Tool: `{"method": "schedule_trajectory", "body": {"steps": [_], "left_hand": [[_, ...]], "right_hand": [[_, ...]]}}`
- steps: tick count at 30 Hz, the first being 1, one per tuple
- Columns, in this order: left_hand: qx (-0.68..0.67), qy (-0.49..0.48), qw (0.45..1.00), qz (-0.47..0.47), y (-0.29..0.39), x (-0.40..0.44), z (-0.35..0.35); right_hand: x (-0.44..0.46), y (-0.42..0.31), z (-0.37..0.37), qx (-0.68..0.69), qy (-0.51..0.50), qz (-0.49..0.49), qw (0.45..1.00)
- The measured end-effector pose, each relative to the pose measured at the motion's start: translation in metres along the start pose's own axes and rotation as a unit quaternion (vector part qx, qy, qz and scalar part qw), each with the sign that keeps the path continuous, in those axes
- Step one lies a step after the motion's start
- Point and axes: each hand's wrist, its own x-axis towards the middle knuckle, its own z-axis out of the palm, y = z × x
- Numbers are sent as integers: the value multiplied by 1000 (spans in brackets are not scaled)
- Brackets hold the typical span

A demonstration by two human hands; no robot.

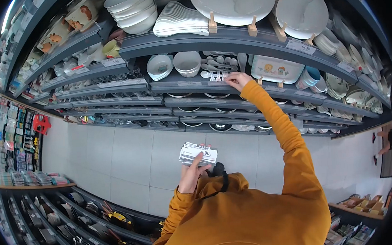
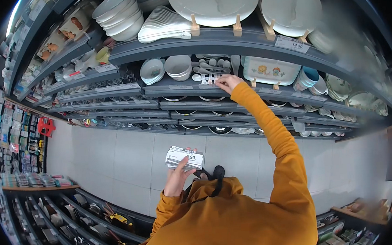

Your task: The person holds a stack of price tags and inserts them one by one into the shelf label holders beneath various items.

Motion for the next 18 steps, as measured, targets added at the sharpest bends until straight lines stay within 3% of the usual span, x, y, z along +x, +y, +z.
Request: {"method": "schedule_trajectory", "body": {"steps": [2,6,9,12,14,18], "left_hand": [[-4,9,1000,17,0,0,6],[0,20,998,61,8,2,21],[24,35,994,103,23,5,40],[41,40,986,159,36,8,55],[54,14,980,189,41,11,61],[44,-9,977,211,52,3,78]], "right_hand": [[-3,3,7,-65,32,-37,997],[-14,-12,1,-67,80,-75,992],[-40,-61,-23,59,138,-63,987],[-78,-117,-44,421,17,33,906],[-101,-148,-60,516,-59,43,854],[-122,-182,-71,455,-38,16,890]]}}
